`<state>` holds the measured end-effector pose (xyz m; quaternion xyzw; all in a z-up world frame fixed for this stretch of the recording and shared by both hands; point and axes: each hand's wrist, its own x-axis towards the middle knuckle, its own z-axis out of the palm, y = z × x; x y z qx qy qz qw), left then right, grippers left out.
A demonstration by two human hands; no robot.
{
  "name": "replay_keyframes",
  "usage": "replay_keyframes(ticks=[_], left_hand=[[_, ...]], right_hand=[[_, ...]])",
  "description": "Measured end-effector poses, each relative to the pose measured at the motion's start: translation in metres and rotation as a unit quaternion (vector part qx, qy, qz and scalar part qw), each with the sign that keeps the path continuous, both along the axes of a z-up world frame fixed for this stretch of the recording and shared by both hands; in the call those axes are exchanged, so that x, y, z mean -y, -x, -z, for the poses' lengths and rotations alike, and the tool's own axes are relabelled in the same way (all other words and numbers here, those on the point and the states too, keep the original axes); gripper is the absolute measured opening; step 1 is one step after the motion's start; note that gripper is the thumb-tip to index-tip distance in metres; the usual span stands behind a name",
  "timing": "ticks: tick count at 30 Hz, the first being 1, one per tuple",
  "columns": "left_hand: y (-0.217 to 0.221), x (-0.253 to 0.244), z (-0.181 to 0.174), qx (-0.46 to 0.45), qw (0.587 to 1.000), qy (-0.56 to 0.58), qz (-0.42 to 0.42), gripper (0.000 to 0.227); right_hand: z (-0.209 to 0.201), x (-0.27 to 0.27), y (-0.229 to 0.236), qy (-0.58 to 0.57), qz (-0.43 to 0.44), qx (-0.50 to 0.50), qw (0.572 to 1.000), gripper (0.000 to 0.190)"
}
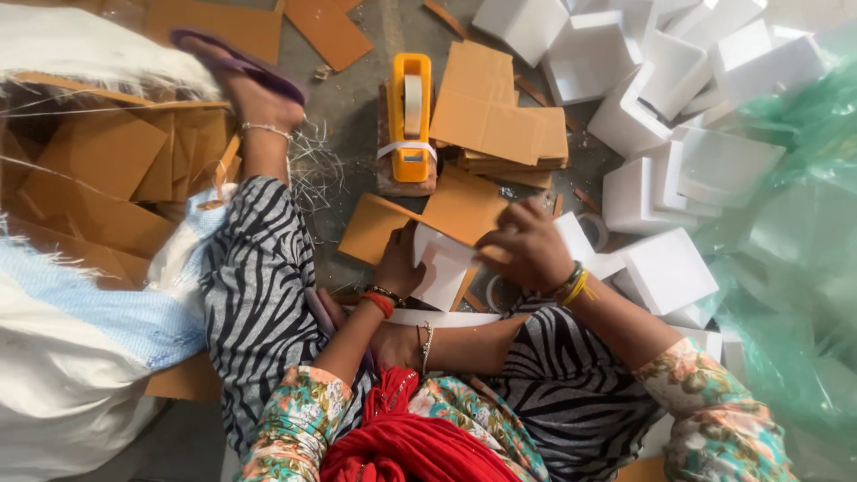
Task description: The person sits on the floor and assembles small boxes by inserting white foam inserts into brown cardboard shells and sealing them with tape. The person repeatedly picks up foam pieces, places them into cardboard pieces, and uses a tape dispenser to seal the boxes.
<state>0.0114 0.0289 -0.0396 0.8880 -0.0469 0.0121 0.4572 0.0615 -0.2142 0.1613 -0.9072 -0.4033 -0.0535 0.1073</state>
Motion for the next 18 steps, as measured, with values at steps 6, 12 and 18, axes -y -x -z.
replay_keyframes(ticks=[6, 12, 18], left_hand=[[0.001, 0.003, -0.015, -0.049, 0.998, 0.027, -0.017, 0.081], [-0.003, 0.007, -0.006, 0.020, 1.000, -0.002, -0.013, 0.057], [0.004, 0.014, -0.025, -0.030, 0.998, 0.008, -0.047, 0.035]], right_hand=[[0.036, -0.021, 0.009, -0.008, 0.017, -0.254, 0.967, 0.068], [0.029, -0.027, 0.017, 0.052, -0.181, -0.018, 0.982, 0.070], [0.026, -0.036, 0.024, 0.033, -0.242, -0.081, 0.966, 0.067]])
